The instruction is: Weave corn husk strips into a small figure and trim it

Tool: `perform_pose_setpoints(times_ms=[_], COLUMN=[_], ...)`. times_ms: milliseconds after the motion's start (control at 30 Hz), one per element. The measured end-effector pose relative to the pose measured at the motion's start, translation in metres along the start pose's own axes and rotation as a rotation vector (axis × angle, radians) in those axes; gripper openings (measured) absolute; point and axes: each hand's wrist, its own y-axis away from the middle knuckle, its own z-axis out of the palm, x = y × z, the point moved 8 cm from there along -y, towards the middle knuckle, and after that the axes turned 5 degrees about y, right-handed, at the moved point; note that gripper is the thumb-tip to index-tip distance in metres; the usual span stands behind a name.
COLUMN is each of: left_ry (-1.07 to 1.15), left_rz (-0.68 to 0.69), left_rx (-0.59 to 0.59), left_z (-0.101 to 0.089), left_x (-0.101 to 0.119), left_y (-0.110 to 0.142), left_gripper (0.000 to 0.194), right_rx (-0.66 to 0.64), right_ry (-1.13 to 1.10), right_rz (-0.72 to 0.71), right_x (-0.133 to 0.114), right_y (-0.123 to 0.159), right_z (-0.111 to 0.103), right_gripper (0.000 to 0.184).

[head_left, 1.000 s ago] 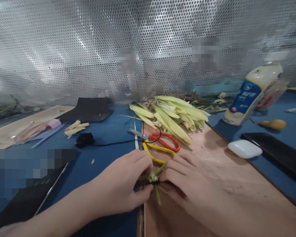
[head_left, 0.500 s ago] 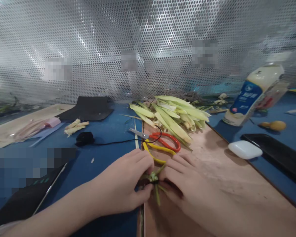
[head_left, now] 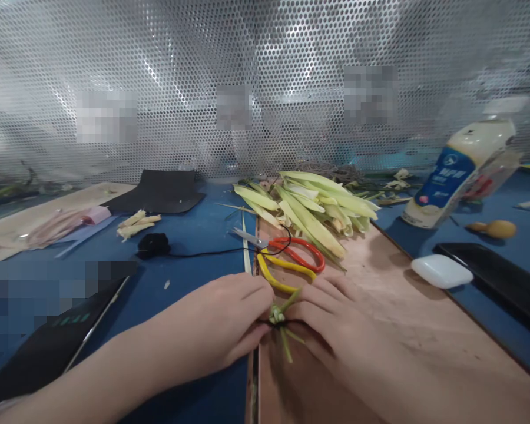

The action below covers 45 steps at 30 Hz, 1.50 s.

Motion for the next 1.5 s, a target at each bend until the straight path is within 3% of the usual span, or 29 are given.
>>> perform_pose_setpoints(times_ms=[167,467,900,1333,1500], left_ry=[-0.030,-0.009,-0.020,-0.008,0.003], left_rz=[0.050,0.014,-0.079,-0.093,-0.101], left_rx=[0.022,-0.004,-0.090,-0.060,-0.048], left_z=[-0.001,-0.002,-0.003,-0.008,-0.007], left_x=[0.003,-0.003,-0.010,-0.013,-0.015], left_y=[0.001,0.003,0.007,0.013,0.011], left_gripper=[0.009,0.007,0.011,0.019,0.012], right_rx=[0.003,-0.022,0.066,0.058,0.017], right_ry=[0.007,0.005,0.227,0.251,0.321], right_rz=[-0.009,0.010,-0.157,-0.120,-0.130], right_x=[-0.001,0.004,-0.010,-0.004,-0.002], right_y=[-0.001,0.002,0.006,0.006,0.006], right_z=[0.000,0.002,-0.013,-0.019,-0.014], right_gripper=[0.024,0.014,0.024,0.024,0.025])
